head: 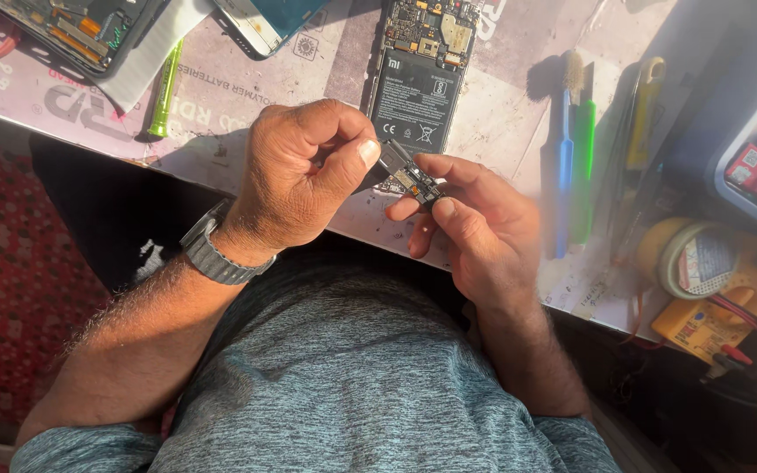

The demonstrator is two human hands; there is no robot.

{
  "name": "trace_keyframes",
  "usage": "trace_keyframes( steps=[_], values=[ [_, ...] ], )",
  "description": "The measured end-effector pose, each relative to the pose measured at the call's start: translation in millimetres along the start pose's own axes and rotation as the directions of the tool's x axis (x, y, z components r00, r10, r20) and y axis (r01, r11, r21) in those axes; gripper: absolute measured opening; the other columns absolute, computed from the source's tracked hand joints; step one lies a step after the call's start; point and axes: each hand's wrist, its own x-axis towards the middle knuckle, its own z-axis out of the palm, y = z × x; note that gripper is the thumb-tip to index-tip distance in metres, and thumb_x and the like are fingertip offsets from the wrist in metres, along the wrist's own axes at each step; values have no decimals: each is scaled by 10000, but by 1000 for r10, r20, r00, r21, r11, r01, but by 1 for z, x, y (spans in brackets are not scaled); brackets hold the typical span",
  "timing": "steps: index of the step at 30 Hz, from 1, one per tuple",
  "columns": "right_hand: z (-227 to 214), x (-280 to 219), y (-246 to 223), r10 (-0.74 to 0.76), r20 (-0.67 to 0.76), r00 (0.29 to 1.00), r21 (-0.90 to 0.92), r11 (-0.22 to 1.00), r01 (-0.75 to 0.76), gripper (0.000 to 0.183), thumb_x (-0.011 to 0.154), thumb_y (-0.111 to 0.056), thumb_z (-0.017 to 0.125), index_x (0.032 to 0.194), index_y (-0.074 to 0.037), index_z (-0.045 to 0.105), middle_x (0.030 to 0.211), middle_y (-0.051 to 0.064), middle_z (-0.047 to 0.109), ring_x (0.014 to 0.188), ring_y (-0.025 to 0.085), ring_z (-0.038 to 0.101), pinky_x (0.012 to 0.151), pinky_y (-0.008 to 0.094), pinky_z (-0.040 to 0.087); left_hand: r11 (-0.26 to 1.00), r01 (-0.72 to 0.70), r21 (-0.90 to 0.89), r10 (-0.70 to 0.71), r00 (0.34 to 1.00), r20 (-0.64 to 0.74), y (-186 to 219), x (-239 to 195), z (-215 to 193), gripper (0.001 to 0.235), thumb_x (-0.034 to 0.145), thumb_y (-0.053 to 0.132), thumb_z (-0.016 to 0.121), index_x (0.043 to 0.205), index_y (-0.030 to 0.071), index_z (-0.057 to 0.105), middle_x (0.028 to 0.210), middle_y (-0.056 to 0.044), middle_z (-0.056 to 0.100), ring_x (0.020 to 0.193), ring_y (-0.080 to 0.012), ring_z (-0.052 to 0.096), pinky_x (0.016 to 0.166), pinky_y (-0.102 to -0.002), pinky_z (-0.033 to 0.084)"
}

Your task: The person works on a disassembled smartphone, using a green plastic pry tool to detach and reattach a small connector near the battery. They handle the battery and a small circuit board, then use the pry tool to adjust components along the bottom edge of the phone.

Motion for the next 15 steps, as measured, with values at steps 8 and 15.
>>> trace_keyframes(
  steps=[8, 15],
  values=[
    [7, -1, 5, -121, -56, 991, -215, 971, 106, 370, 981, -15, 724, 1303, 114, 595, 1028, 223, 716, 805, 199, 726, 633, 288, 590, 998, -42, 39, 43, 999, -6, 0, 1, 0, 119, 1059, 105, 672, 966, 35, 648, 721, 10, 614, 589, -38, 539, 534, -212, 415],
    [9, 3, 3, -160, -86, 983, -173, 974, 144, 255, 1005, 4, 678, 1244, 85, 641, 1012, 214, 734, 759, 192, 692, 659, 297, 597, 996, -91, -13, 91, 996, -6, 5, 1, -2, 68, 1065, 58, 677, 1011, 39, 641, 818, 2, 690, 686, -58, 657, 545, -207, 497]
  ],
)
